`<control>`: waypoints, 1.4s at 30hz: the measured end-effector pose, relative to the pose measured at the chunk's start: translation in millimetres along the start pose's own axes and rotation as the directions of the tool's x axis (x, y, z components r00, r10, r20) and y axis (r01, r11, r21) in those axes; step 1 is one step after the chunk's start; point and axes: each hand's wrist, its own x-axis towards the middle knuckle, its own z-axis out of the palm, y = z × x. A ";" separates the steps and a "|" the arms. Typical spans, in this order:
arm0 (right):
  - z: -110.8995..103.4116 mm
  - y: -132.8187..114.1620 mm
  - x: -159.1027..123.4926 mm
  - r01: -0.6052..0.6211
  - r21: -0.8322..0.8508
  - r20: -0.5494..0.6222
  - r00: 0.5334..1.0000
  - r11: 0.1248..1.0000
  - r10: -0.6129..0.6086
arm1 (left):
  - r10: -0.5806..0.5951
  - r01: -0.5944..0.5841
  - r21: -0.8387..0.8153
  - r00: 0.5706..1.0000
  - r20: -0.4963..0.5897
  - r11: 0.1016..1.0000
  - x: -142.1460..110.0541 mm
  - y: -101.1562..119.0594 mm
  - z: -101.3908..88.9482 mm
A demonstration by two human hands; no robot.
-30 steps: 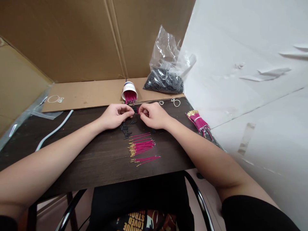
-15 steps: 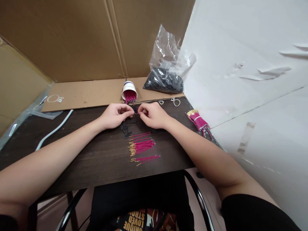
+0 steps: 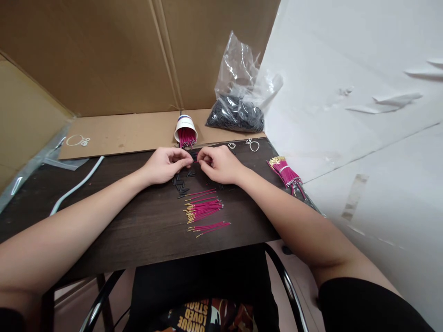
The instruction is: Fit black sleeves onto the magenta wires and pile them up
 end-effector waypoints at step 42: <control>-3.8 24.5 0.8 0.006 -0.374 -0.059 0.998 0.928 -0.031 | 0.003 0.004 0.056 0.993 -0.116 0.998 4.8 -8.6 -1.6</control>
